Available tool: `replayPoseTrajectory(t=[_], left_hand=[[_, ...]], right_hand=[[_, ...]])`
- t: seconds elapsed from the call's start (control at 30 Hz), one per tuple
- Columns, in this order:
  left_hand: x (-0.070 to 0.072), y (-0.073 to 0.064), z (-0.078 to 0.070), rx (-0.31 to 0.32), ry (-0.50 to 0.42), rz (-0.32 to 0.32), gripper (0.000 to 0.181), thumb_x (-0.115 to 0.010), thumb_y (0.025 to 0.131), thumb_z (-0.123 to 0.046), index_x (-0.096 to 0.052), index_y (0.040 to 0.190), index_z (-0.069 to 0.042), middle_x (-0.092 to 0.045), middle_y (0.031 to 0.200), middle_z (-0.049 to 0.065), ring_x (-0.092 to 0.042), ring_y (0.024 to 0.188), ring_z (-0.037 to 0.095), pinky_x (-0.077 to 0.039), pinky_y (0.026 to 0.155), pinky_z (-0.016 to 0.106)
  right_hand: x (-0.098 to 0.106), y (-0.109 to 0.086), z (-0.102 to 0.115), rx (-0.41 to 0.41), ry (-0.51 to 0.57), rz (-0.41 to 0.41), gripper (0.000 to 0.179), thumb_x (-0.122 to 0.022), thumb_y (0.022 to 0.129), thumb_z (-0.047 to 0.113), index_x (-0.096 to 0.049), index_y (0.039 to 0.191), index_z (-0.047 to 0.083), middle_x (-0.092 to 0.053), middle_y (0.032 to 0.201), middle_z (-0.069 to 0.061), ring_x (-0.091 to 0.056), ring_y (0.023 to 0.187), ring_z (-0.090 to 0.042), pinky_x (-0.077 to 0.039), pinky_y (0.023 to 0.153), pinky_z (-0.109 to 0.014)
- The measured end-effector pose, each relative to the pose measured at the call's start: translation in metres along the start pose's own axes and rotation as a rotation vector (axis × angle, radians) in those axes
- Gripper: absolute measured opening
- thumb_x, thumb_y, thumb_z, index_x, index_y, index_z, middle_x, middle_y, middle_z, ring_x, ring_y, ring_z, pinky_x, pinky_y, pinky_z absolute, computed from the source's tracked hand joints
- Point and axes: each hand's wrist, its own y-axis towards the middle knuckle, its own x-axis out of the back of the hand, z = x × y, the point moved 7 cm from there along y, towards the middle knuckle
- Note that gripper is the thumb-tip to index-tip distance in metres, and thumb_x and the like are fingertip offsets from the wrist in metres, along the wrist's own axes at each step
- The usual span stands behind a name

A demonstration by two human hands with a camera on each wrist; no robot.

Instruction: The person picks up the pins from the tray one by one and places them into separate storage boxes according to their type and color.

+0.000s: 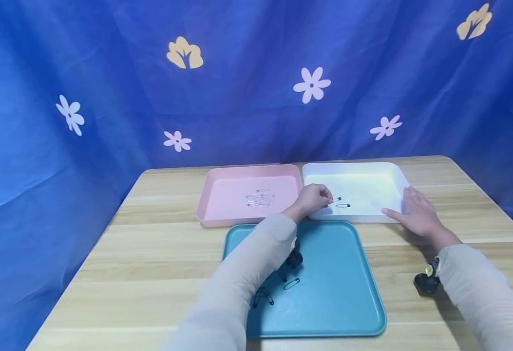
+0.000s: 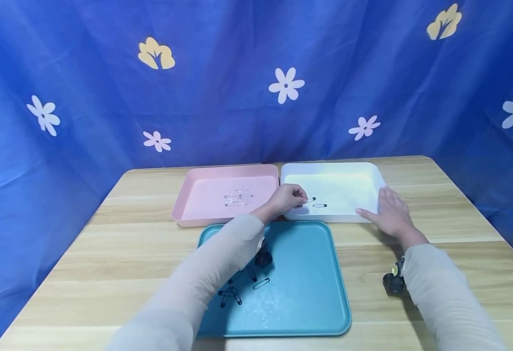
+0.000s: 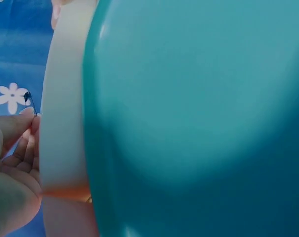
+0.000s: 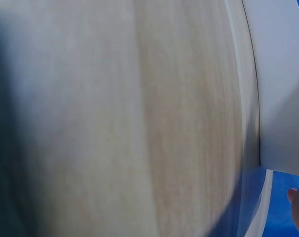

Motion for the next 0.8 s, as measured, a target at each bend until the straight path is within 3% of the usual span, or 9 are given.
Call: replayPoseTrajectory(t=[0.27,0.5,0.6,0.63,0.8], left_hand=[[-0.014,0.020,-0.003,0.010,0.108,-0.011,0.005,-0.060,0.080,-0.008,-0.063,0.077,-0.006,-0.056,0.068,-0.003,-0.046,0.065,0.009,-0.035,0.055,0.015],[-0.027,0.030,0.008,0.123,0.113,-0.020,0.005,-0.061,0.079,-0.008,-0.065,0.077,-0.008,-0.058,0.074,-0.001,-0.050,0.075,0.013,-0.040,0.069,0.020],[-0.027,0.030,0.008,0.150,0.179,-0.070,0.009,-0.058,0.079,-0.006,-0.066,0.078,-0.010,-0.060,0.078,0.000,-0.052,0.079,0.015,-0.041,0.074,0.026],[-0.032,0.041,0.018,0.120,0.181,-0.096,0.009,-0.059,0.078,-0.008,-0.066,0.074,-0.012,-0.060,0.075,-0.002,-0.052,0.074,0.013,-0.042,0.071,0.024],[-0.040,0.060,0.037,0.165,0.172,-0.076,0.010,-0.060,0.077,-0.009,-0.067,0.071,-0.014,-0.060,0.072,-0.005,-0.053,0.072,0.011,-0.043,0.069,0.022]], right_hand=[[-0.002,0.000,-0.002,-0.013,0.009,0.004,0.099,-0.040,0.081,0.057,0.005,0.129,-0.016,0.007,0.134,-0.034,0.007,0.122,-0.045,0.003,0.093,-0.059],[-0.004,-0.002,-0.003,-0.018,0.008,0.008,0.099,-0.040,0.081,0.058,0.006,0.129,-0.016,0.007,0.134,-0.034,0.007,0.122,-0.045,0.003,0.093,-0.059],[-0.005,-0.001,-0.005,-0.026,0.011,0.002,0.099,-0.039,0.081,0.059,0.006,0.129,-0.015,0.008,0.134,-0.034,0.008,0.123,-0.044,0.004,0.094,-0.058],[-0.005,-0.001,-0.006,-0.027,0.014,-0.001,0.099,-0.039,0.081,0.059,0.006,0.129,-0.015,0.008,0.134,-0.034,0.008,0.123,-0.044,0.005,0.094,-0.058],[-0.004,0.000,-0.004,-0.016,0.007,-0.017,0.098,-0.039,0.081,0.059,0.004,0.129,-0.016,0.005,0.135,-0.034,0.007,0.123,-0.044,0.004,0.095,-0.057]])
